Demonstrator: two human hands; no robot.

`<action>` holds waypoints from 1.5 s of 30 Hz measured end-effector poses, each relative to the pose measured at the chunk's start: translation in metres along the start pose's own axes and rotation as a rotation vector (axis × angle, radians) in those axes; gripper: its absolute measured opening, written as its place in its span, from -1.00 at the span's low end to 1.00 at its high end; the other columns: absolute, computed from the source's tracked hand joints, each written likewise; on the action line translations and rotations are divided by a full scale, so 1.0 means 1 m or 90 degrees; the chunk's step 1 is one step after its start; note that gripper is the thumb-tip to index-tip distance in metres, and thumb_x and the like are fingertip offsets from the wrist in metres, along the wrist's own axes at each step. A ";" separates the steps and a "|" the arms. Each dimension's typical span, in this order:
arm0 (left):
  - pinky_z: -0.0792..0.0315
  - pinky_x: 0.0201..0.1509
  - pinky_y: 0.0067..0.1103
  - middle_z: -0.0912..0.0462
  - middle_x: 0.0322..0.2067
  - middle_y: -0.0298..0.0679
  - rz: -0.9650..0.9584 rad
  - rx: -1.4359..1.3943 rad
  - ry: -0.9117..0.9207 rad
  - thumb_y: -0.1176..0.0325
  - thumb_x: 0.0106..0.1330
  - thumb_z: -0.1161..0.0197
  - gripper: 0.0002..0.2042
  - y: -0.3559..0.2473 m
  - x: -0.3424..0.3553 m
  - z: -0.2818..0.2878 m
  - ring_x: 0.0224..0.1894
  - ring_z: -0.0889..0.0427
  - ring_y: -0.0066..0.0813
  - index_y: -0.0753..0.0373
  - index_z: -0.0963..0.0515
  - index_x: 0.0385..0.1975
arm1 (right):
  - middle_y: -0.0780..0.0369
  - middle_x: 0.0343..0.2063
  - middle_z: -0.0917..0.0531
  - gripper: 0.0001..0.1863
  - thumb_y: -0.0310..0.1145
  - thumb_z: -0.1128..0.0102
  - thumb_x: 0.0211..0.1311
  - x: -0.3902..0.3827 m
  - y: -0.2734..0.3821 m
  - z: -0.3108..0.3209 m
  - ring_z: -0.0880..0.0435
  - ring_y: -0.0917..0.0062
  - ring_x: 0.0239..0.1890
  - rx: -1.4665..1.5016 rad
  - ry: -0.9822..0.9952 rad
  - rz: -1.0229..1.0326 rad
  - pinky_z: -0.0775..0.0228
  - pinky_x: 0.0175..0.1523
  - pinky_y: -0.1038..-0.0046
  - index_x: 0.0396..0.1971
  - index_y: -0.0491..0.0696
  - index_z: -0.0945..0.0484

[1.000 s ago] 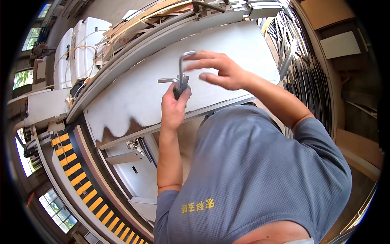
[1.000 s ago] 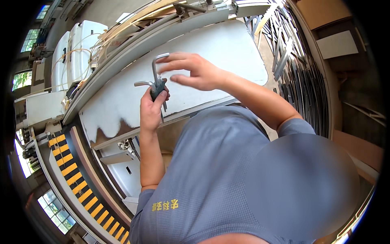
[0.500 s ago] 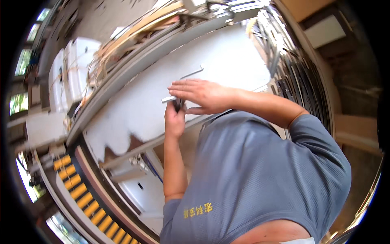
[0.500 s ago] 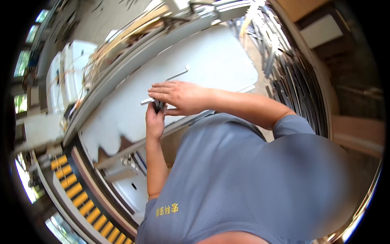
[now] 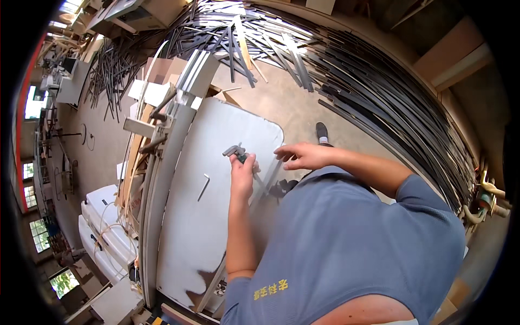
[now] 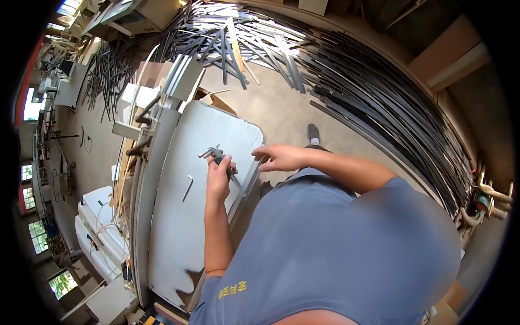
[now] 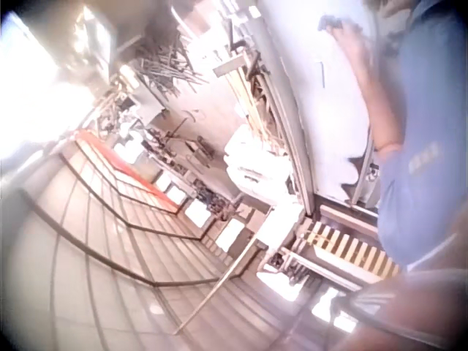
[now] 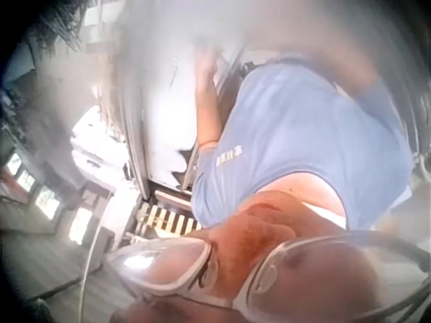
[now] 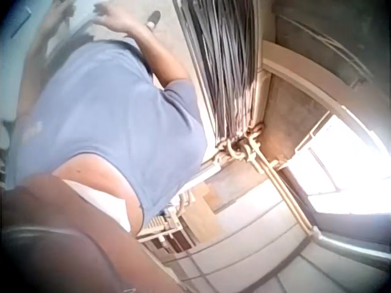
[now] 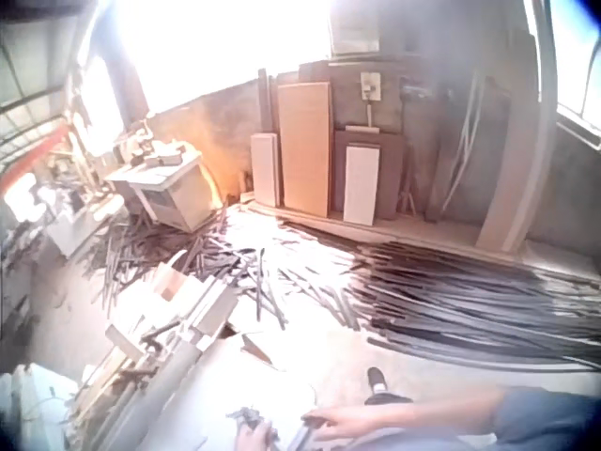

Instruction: The person handles a set of hex keys, selects one, and uses it to loosen or tighten bolts on a metal fixture of a woodworking machine before placing the tool back into its holder.

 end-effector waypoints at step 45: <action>-0.11 -0.73 -0.55 -0.67 -0.33 -0.52 -0.754 -0.374 0.426 0.75 0.03 -0.10 -0.74 -0.763 0.567 -0.060 -0.75 -0.49 -0.42 0.16 -0.59 -0.45 | 0.34 -0.58 -0.52 -0.74 -0.19 -0.13 0.55 0.727 0.087 0.726 -0.34 0.69 -0.71 0.246 -0.122 -0.123 -0.13 -0.61 0.55 -0.32 -0.04 -0.46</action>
Point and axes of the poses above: each hand's wrist, its own x-axis towards the middle knuckle, its own z-axis out of the back of the hand, y = z × x, the point moved 5 cm from there along x, towards the middle knuckle
